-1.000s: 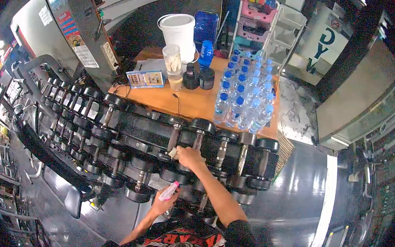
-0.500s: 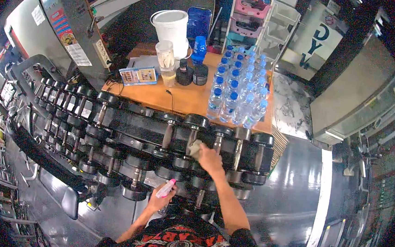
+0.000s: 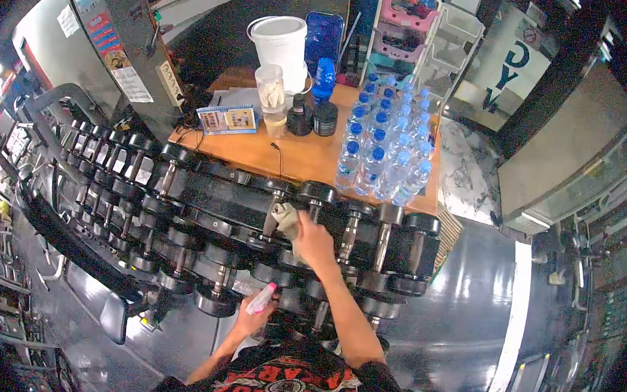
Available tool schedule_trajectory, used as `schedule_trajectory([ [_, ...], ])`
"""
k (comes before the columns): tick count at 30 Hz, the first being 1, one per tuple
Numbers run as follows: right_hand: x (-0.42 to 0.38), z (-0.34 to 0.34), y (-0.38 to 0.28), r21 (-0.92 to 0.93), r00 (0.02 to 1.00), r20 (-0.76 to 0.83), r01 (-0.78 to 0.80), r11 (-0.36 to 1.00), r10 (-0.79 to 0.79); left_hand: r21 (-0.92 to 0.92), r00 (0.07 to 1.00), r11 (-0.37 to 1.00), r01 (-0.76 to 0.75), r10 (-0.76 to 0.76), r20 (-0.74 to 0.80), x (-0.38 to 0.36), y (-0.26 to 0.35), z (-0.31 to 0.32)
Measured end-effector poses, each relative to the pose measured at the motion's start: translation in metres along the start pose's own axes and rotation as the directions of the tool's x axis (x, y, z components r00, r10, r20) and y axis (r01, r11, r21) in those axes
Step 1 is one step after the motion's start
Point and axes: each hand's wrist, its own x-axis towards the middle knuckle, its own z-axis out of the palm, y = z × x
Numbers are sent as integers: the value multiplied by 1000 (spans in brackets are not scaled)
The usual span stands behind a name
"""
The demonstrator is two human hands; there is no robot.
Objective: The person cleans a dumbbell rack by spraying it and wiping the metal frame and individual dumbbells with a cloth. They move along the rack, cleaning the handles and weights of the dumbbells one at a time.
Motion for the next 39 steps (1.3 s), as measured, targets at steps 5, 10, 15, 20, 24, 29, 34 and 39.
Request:
schedule_trajectory([
  [5, -2, 47, -4, -207, 964, 257, 119, 971, -64, 23, 999, 1000, 18, -17, -36, -1, 20, -5],
  [10, -19, 29, 2, -59, 965, 228, 147, 987, -130, 120, 997, 992, -45, 52, -50, -12, 17, -5],
  [15, -44, -6, 5, 122, 974, 109, 184, 975, -197, -65, 992, 990, 123, -123, 4, -18, 18, -9],
  [20, -59, -23, -19, 123, 992, 65, 102, 987, -111, 74, 990, 993, -88, 95, -101, -16, -7, -11],
  [24, -58, 19, -17, -76, 950, -72, 297, 952, -303, -124, 987, 981, 148, -154, -41, -22, 4, -19],
  [29, -75, 49, -12, -322, 906, -36, 388, 864, -421, -157, 984, 975, 157, -168, -60, -26, 14, -24],
  [34, -107, 43, 17, -252, 888, -135, 398, 882, -439, -144, 983, 976, 162, -172, -58, -33, 1, -19],
  [39, -133, 55, 37, 196, 944, -324, 128, 972, -59, -116, 992, 986, 122, -125, -15, -36, 0, -16],
])
